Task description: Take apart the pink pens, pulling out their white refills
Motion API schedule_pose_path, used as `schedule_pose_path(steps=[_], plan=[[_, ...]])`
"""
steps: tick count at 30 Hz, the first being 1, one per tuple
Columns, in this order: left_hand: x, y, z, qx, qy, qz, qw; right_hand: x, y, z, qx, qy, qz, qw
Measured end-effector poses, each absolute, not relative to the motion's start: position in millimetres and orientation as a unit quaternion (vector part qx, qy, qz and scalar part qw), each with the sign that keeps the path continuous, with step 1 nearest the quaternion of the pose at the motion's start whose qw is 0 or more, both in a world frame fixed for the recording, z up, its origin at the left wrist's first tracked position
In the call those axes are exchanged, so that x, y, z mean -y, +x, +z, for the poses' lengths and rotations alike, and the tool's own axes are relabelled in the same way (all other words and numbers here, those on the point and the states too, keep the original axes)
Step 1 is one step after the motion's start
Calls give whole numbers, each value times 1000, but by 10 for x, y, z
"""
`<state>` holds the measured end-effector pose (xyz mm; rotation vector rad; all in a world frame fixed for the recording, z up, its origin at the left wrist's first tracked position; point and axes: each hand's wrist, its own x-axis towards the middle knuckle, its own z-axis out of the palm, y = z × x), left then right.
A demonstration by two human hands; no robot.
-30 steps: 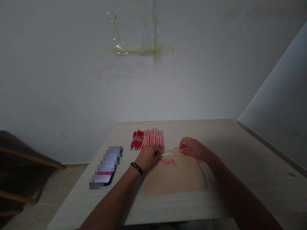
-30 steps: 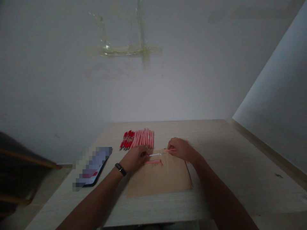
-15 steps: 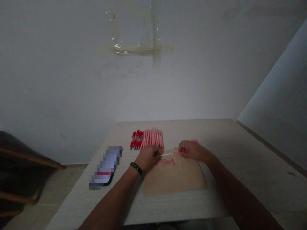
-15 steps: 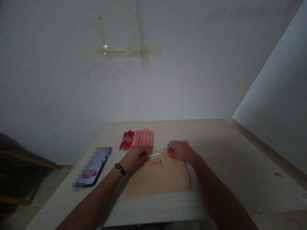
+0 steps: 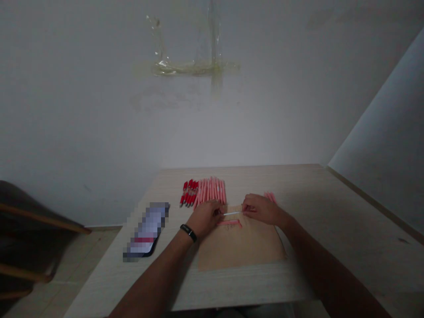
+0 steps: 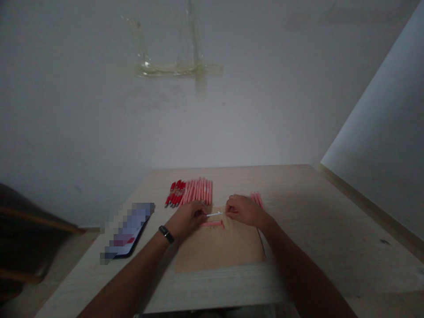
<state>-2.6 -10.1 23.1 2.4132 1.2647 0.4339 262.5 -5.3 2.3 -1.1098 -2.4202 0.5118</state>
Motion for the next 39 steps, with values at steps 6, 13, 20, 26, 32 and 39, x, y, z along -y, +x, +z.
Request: schedule_pose_path(steps=[6,13,20,26,32,39], plan=[[65,-64,171,-463,853,150,187,27,2713,31,869,-404,172,227],[40,-77,125,-470,852,129,189,62,2606,8,877,-402,174,199],[32,-80,101,-474,847,141,194,68,2570,-16,878,-400,182,191],[23,-85,70,-476,845,149,194,58,2580,-39,877,-403,188,184],[25,-84,94,-471,847,149,198,61,2569,-40,872,-412,194,179],[32,-76,116,-464,854,138,193,59,2571,-49,873,-409,190,185]])
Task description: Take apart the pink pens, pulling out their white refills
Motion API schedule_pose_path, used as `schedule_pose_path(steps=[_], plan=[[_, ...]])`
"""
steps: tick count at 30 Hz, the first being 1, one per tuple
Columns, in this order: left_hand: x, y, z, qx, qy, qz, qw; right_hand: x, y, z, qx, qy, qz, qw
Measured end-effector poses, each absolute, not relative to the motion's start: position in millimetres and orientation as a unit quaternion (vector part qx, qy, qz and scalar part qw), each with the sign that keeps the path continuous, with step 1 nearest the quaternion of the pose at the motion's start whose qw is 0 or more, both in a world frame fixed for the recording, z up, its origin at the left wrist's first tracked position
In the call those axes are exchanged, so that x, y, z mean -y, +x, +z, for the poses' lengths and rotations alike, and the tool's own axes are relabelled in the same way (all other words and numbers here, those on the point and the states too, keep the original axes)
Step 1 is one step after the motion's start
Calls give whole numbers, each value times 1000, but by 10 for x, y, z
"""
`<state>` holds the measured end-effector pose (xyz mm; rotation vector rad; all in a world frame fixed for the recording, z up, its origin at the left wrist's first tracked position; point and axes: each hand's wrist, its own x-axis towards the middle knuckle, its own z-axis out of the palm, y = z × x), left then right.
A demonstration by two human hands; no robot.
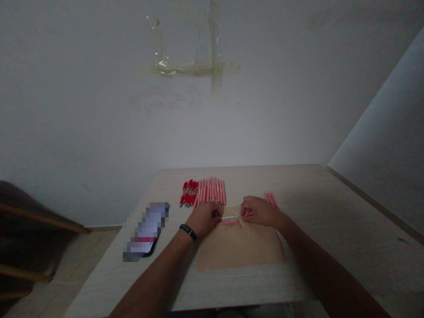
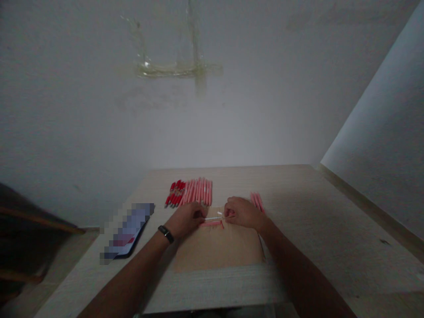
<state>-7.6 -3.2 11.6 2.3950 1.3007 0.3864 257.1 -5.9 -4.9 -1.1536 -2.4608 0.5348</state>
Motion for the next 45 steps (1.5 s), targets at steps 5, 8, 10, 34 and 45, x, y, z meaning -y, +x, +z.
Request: schedule_pose_path(steps=[5,8,10,34,45], plan=[[33,-74,113,-474,852,127,185,66,2575,-31,875,-406,189,186],[26,-78,107,-469,856,120,182,66,2576,-29,877,-401,179,197],[19,-82,98,-465,858,121,182,68,2574,-30,877,-400,178,201],[5,-83,64,-462,854,139,195,171,2540,107,911,-315,245,105],[-13,-218,221,-449,866,88,202,62,2602,25,875,-421,144,189]])
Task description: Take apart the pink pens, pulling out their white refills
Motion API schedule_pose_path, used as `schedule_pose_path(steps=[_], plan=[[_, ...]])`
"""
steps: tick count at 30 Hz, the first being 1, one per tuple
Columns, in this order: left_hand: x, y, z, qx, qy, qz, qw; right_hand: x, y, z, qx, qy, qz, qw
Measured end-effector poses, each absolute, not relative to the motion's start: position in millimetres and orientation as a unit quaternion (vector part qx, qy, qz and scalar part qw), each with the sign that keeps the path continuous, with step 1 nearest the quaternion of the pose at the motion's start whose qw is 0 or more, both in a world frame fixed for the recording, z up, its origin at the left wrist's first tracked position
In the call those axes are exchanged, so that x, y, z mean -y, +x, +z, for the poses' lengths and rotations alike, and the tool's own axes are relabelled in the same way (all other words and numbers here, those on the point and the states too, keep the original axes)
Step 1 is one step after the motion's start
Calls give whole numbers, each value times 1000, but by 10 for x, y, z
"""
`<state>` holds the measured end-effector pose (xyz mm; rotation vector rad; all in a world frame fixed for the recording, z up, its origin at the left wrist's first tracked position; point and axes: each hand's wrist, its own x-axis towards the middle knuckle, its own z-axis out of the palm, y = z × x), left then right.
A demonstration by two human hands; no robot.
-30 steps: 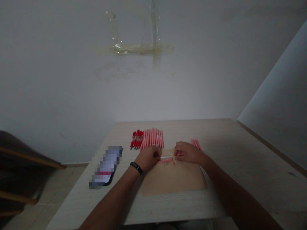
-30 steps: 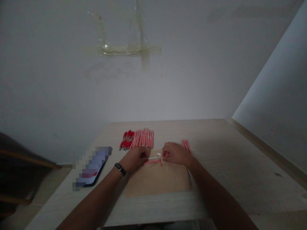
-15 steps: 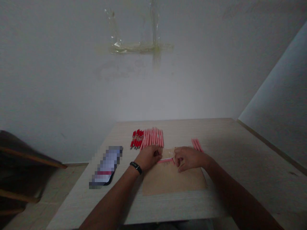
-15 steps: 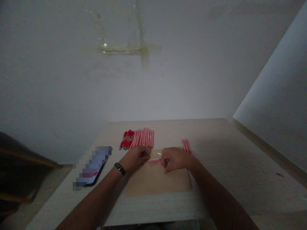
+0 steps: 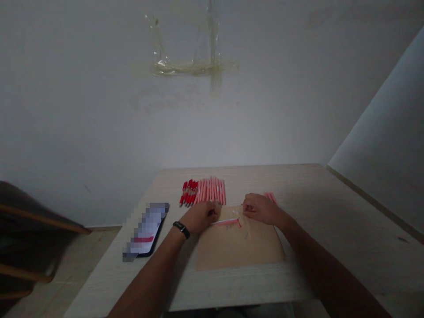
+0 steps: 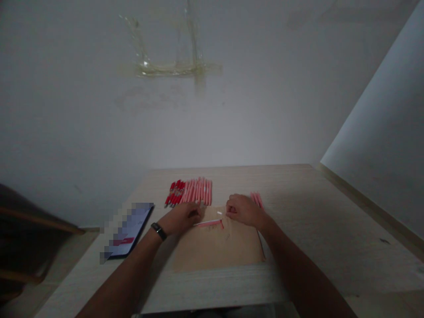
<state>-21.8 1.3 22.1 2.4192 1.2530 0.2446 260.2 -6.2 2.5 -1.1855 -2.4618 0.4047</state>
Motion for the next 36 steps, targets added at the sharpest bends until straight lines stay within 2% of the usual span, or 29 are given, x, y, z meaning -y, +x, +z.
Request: schedule_pose_path(steps=[19,36], plan=[[0,-288,274,-429,875,44,220,37,2637,-11,846,-479,134,193],[-15,-283,261,-467,863,17,189,40,2628,24,853,-448,162,214]])
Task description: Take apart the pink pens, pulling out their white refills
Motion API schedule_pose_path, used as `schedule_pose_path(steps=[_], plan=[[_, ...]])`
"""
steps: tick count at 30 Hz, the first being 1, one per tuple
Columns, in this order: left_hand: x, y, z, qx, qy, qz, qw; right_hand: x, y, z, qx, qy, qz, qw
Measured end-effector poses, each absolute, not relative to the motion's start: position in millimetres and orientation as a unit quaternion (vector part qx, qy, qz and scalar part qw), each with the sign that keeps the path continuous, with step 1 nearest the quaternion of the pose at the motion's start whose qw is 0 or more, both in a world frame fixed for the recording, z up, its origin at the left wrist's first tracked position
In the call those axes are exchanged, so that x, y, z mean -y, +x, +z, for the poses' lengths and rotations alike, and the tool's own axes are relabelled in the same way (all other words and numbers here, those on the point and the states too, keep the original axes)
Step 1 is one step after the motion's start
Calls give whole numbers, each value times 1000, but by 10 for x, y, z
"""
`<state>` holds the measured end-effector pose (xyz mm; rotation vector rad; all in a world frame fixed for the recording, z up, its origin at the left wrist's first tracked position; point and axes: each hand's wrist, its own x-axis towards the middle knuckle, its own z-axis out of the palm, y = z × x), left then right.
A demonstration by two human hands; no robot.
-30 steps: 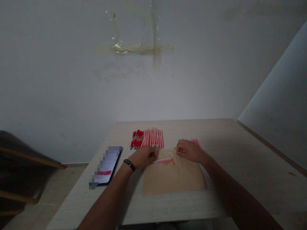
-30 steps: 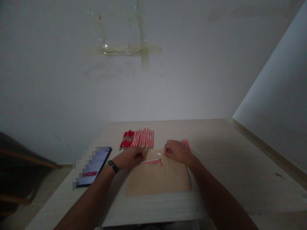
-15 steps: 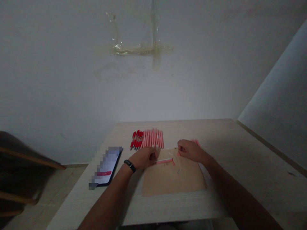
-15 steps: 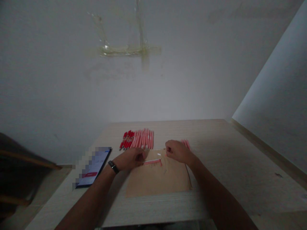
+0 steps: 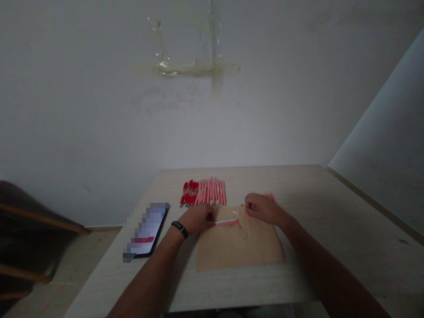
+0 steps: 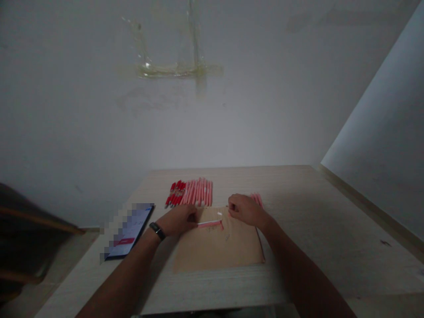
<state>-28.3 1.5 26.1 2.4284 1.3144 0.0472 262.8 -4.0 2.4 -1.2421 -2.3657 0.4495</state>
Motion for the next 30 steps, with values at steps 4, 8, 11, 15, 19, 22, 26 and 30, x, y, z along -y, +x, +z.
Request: schedule_pose_path(steps=[4,8,11,15,19,22,26,30], plan=[[-20,-288,236,-477,862,29,167,47,2624,40,855,-443,162,214],[-40,-296,200,-480,864,31,150,78,2615,85,873,-409,180,195],[-43,-294,188,-482,863,16,149,120,2587,123,898,-345,223,154],[-20,-277,211,-475,866,9,153,168,2535,129,911,-304,256,108],[0,-261,239,-469,869,30,158,187,2503,75,920,-306,235,72],[3,-252,251,-460,871,51,164,202,2490,41,921,-310,228,58],[0,-242,281,-445,871,82,191,223,2480,59,918,-327,214,59],[-7,-238,313,-445,863,109,213,230,2474,117,912,-348,204,67]])
